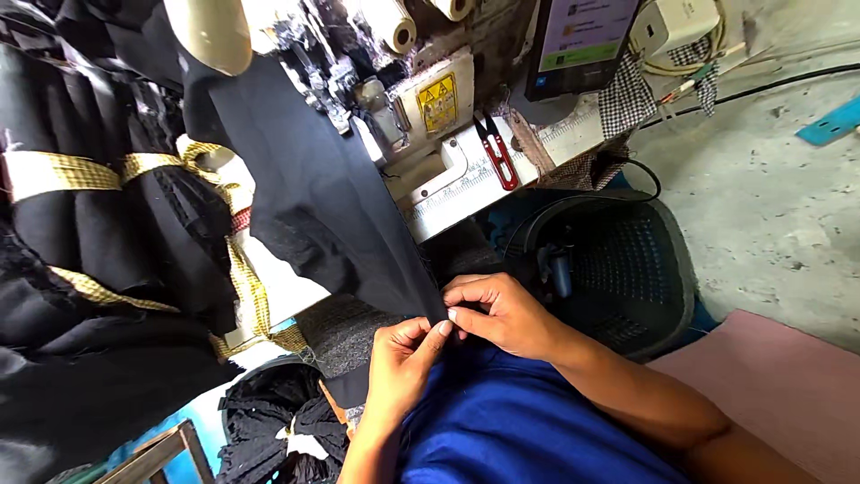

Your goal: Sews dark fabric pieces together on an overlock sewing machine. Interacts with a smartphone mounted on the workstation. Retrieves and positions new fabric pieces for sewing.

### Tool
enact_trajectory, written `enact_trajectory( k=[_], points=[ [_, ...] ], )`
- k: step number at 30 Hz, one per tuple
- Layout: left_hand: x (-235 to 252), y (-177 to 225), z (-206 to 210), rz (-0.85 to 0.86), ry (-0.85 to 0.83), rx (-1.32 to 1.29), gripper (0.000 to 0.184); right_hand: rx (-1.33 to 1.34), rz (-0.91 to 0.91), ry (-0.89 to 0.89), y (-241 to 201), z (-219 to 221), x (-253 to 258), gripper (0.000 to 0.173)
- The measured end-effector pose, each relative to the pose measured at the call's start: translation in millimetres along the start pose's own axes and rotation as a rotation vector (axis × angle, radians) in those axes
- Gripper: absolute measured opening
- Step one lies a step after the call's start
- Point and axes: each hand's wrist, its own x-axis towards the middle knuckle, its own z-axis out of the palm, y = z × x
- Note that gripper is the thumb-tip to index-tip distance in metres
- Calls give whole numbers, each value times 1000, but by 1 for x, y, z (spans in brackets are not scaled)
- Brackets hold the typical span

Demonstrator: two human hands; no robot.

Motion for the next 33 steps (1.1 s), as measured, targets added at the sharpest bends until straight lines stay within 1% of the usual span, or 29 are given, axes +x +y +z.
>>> enact_trajectory(
  k=[3, 5, 6, 7, 8, 9, 10, 11, 13, 15, 17, 19, 20, 24, 30, 33],
  points=[
    [-1, -3, 4, 15, 52, 16, 24, -37, -95, 17, -2, 1, -1, 25],
    [-2, -3, 5, 20, 44, 27, 21, -75, -128, 96, -2, 6, -2, 25],
    [-2, 0, 5, 28, 25, 80, 20, -103, -137, 142, -2, 8, -2, 25],
    [-1, 6, 1, 44, -8, 206, 21, -122, -150, 172, -2, 9, -2, 24],
    [0, 17, -7, 79, -44, 407, 24, -132, -166, 182, -3, 9, -2, 23],
    [1, 31, -15, 133, -51, 606, 29, -132, -182, 182, -3, 8, -1, 23],
    [3, 48, -23, 182, -18, 727, 31, -121, -188, 177, -2, 7, -2, 23],
    [7, 66, -31, 226, 36, 757, 31, -98, -181, 168, -1, 7, -2, 22],
    [25, 93, -41, 389, 145, 696, 26, -55, -160, 152, 1, 7, -1, 22],
    [53, 103, -47, 559, 222, 715, 23, -34, -177, 132, -3, 9, -1, 22],
    [82, 101, -50, 630, 245, 874, 31, -24, -225, 109, -11, 10, -4, 23],
    [98, 95, -51, 629, 288, 1028, 38, -19, -265, 102, -14, 7, -5, 23],
    [101, 92, -51, 626, 313, 1065, 38, -19, -264, 103, -11, 4, -5, 23],
    [105, 86, -53, 638, 369, 1059, 29, -40, -172, 131, 6, 1, 4, 22],
    [124, 97, -73, 629, 302, 1048, 28, -88, -221, 156, -3, 5, 24, 22],
    [121, 101, -68, 632, 337, 1097, 28, -76, -230, 162, -5, 5, 32, 21]
  ],
)
